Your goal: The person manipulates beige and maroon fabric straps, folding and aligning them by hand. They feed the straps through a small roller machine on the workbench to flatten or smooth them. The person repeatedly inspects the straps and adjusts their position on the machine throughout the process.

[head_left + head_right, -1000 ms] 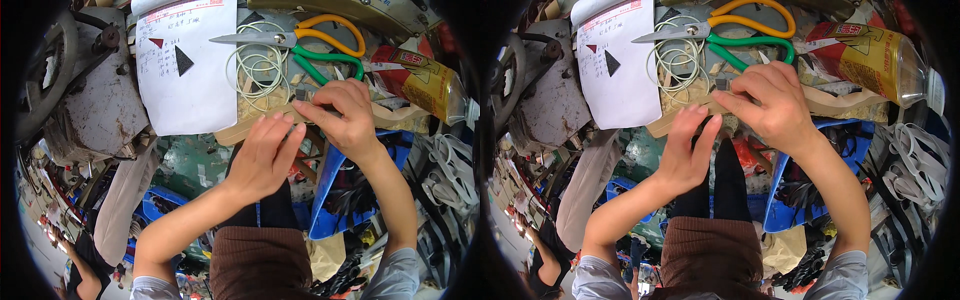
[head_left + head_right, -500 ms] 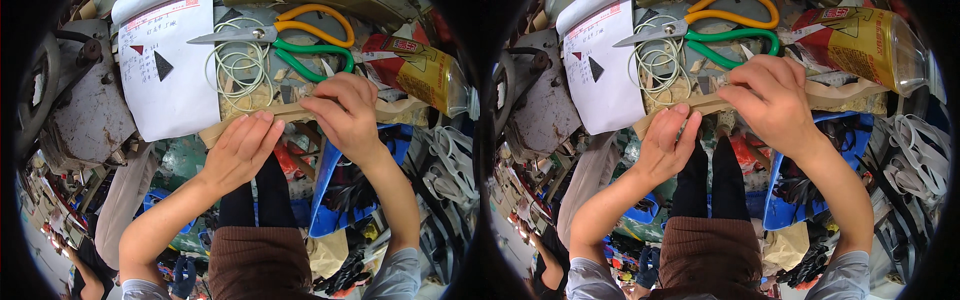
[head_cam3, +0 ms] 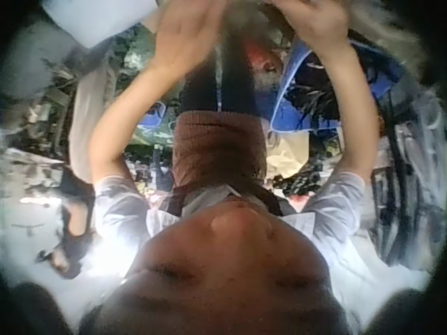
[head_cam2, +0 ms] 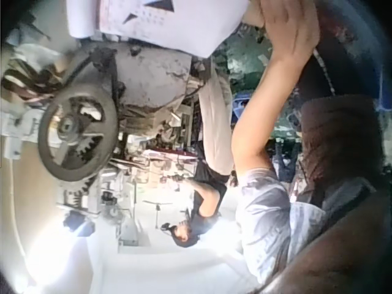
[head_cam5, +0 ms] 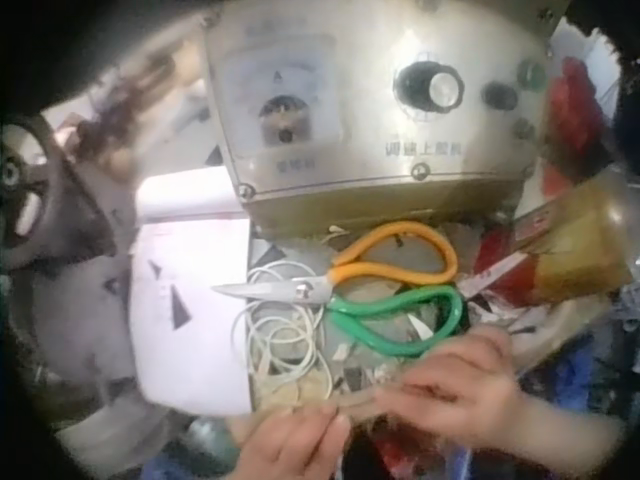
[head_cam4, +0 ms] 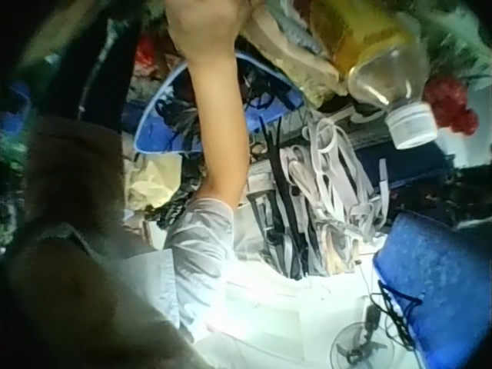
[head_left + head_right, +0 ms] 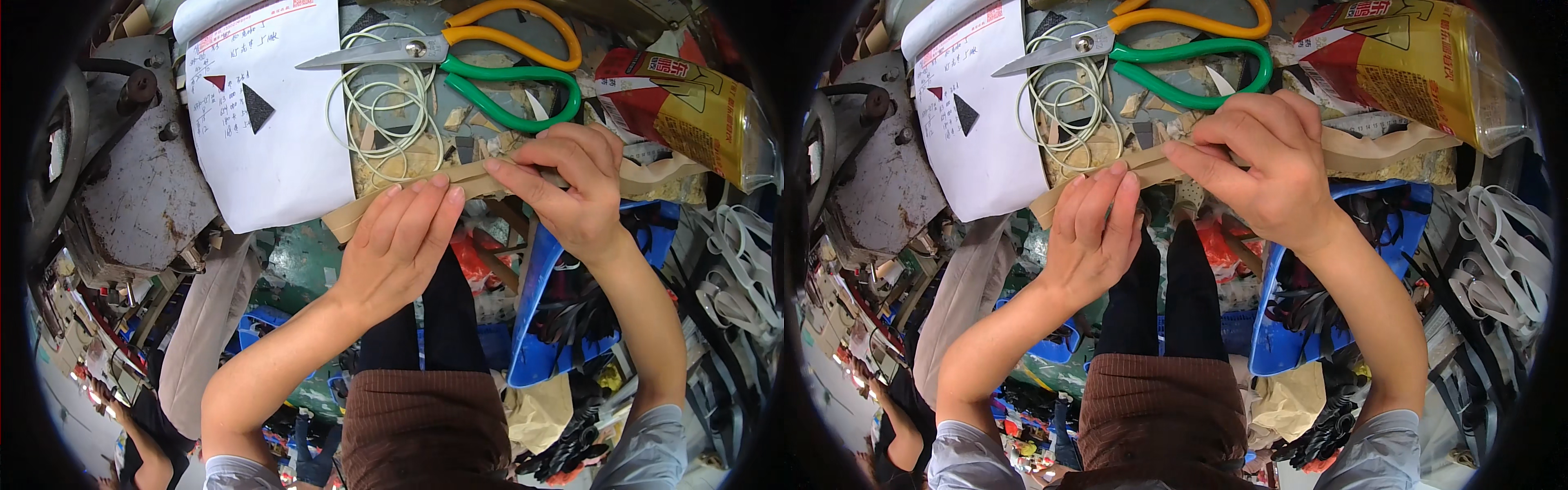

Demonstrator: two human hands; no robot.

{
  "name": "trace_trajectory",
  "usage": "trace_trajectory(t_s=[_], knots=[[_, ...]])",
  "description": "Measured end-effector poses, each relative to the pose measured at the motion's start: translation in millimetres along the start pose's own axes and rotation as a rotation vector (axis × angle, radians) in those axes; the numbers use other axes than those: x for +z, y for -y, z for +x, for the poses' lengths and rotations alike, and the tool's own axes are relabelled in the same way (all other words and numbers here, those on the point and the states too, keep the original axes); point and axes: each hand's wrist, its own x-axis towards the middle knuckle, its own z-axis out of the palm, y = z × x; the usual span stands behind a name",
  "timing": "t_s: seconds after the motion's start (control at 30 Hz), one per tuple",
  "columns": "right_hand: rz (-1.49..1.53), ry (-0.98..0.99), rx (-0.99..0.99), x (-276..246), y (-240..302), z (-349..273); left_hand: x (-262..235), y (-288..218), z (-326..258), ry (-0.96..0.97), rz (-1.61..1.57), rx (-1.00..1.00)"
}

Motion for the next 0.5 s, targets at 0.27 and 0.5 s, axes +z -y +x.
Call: trace_trajectory(t_s=[0.27, 0.5], knots=[[-0.012, 0.002, -0.024, 0, 0, 0, -1, -11, 7, 0.002, 0.046, -0.102], [-0.003, 0.004, -0.025, 0, 0, 1, -3, -16, 9, 0.032, 0.097, -0.133]])
